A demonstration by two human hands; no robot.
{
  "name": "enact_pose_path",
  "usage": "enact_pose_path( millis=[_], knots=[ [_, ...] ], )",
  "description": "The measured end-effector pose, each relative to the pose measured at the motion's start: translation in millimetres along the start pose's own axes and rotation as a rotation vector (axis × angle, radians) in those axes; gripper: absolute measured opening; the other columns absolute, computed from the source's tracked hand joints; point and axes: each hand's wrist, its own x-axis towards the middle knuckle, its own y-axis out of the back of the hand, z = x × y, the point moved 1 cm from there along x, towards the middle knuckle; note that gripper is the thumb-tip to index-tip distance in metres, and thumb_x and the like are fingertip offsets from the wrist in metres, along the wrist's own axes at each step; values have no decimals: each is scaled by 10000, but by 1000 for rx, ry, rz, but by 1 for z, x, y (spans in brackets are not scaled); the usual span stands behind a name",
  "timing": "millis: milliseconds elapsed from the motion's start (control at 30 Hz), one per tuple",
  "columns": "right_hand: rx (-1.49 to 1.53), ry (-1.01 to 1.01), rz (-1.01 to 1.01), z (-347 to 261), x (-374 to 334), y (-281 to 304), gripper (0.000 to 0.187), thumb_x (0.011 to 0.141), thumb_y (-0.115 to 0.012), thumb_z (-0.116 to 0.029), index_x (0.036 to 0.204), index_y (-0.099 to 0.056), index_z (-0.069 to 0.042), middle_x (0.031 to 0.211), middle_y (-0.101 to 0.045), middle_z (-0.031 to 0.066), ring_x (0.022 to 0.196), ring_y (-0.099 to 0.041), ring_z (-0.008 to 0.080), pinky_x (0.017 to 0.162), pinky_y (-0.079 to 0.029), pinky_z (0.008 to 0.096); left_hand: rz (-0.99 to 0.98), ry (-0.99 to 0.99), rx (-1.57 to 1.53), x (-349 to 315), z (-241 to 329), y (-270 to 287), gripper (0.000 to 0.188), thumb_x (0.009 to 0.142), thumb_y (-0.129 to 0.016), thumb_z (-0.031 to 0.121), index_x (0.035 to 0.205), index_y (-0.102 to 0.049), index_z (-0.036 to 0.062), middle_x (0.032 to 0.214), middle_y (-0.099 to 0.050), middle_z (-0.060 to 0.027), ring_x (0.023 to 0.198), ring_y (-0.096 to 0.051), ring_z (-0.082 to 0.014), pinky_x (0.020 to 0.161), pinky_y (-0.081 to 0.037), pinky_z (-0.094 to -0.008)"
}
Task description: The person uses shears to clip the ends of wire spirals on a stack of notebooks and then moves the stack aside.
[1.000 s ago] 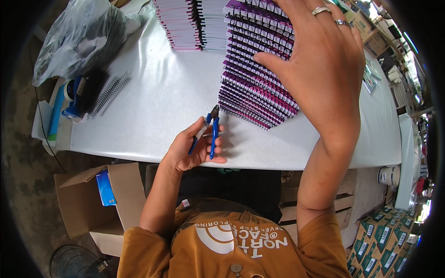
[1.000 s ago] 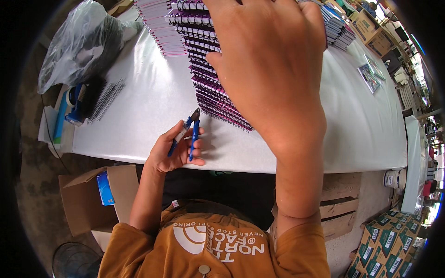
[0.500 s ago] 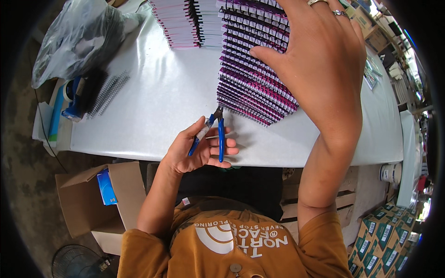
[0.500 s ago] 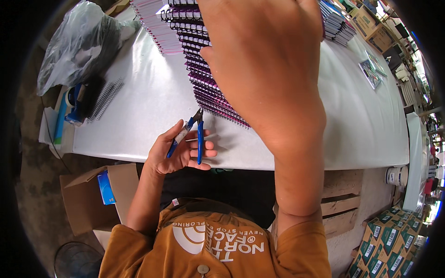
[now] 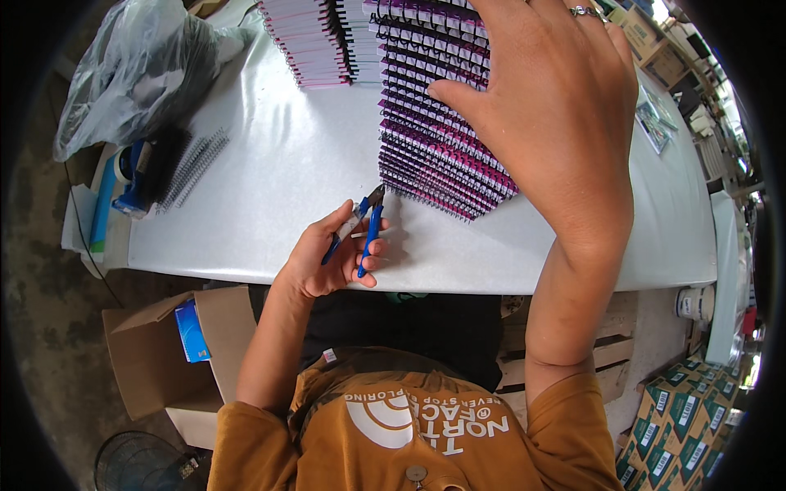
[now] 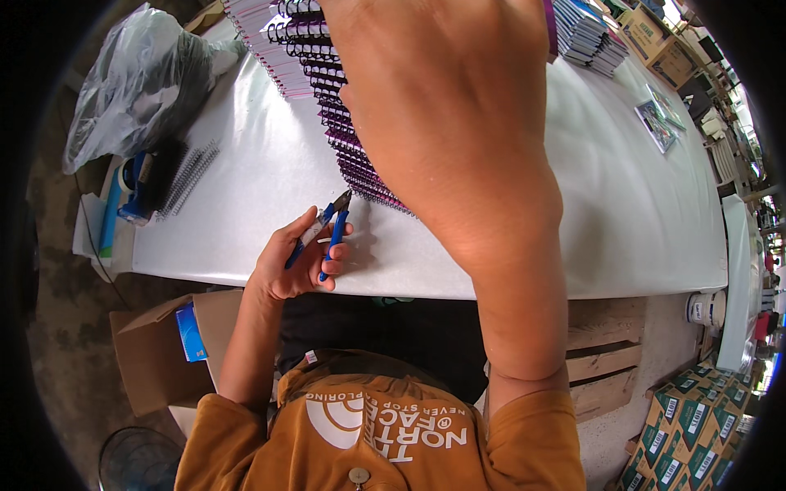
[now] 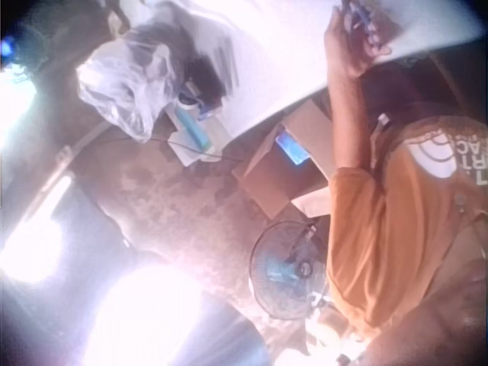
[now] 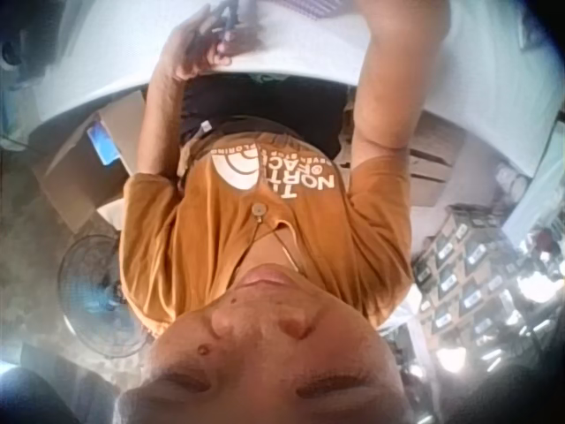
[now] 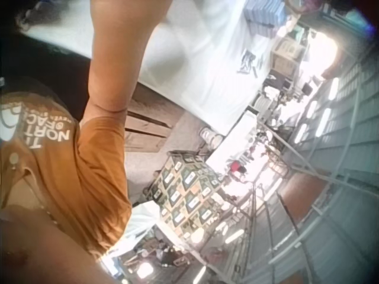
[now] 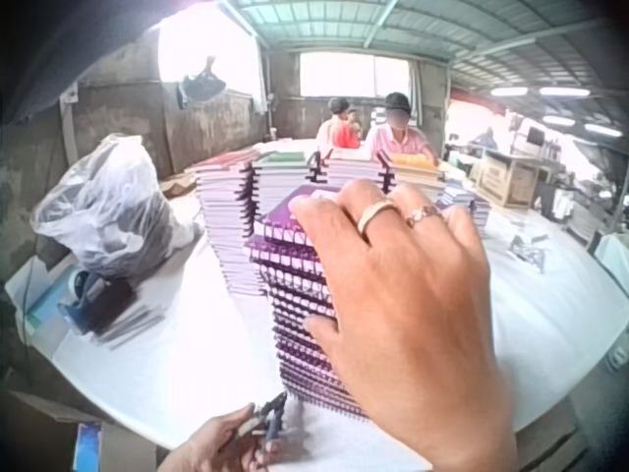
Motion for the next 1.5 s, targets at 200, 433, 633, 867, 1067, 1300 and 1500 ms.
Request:
enact_pose_path(
  millis=[200, 433, 633, 867, 1067, 1300, 1500],
  knots=[
    [-5, 3, 8, 2, -3, 0, 526, 578, -756, -96, 1070, -572, -89, 1011, -577, 65, 929, -541, 239, 763, -373, 365, 528, -73, 523, 0, -8, -30, 519, 959, -321, 455, 1088, -502, -14, 767, -510, -78, 634, -538, -175, 512, -515, -342],
    [-7, 10, 21, 2, -3, -3, 520, 584, -750, -94, 1072, -571, -85, 1018, -579, 68, 933, -541, 239, 766, -372, 367, 995, -85, 1731, 11, -13, -44, 482, 959, -350, 442, 948, -523, -8, 733, -572, -114, 669, -578, -194, 561, -504, -355],
    [-10, 10, 38, 2, -6, -3, 514, 590, -744, -94, 1073, -570, -82, 1023, -580, 69, 937, -541, 239, 767, -371, 368, 372, 19, 403, 0, -11, -30, 590, 948, -298, 487, 1218, -433, -20, 1066, -578, -202, 994, -596, -327, 829, -475, -539],
    [-19, 18, 50, 3, -5, -5, 508, 596, -738, -92, 1075, -570, -78, 1030, -581, 72, 941, -541, 239, 770, -370, 370, 249, -22, 144, 6, -9, -16, 614, 947, -299, 493, 1253, -413, -28, 1089, -565, -201, 1014, -586, -325, 846, -472, -557],
    [-22, 21, 64, 5, -5, -5, 503, 602, -733, -91, 1077, -569, -74, 1035, -583, 73, 945, -541, 239, 771, -369, 371, 552, 27, 565, 8, 5, -23, 507, 964, -304, 430, 1136, -481, -14, 867, -551, -140, 756, -585, -231, 609, -528, -431],
    [-57, 64, 110, 1, -4, -10, 497, 608, -727, -90, 1078, -568, -70, 1042, -584, 76, 949, -541, 238, 774, -368, 373, 961, 119, 2138, 14, 3, -40, 452, 948, -393, 379, 1126, -446, -33, 790, -584, -123, 729, -606, -186, 622, -486, -356],
    [108, -29, 21, 0, 3, 7, 507, 633, -718, -146, 1115, -566, -107, 1083, -576, 72, 998, -530, 236, 833, -352, 373, 883, 66, 1879, -25, 45, -55, 532, 877, -490, 318, 1294, -377, 7, 907, -608, -133, 825, -610, -234, 733, -472, -366]
  ],
)
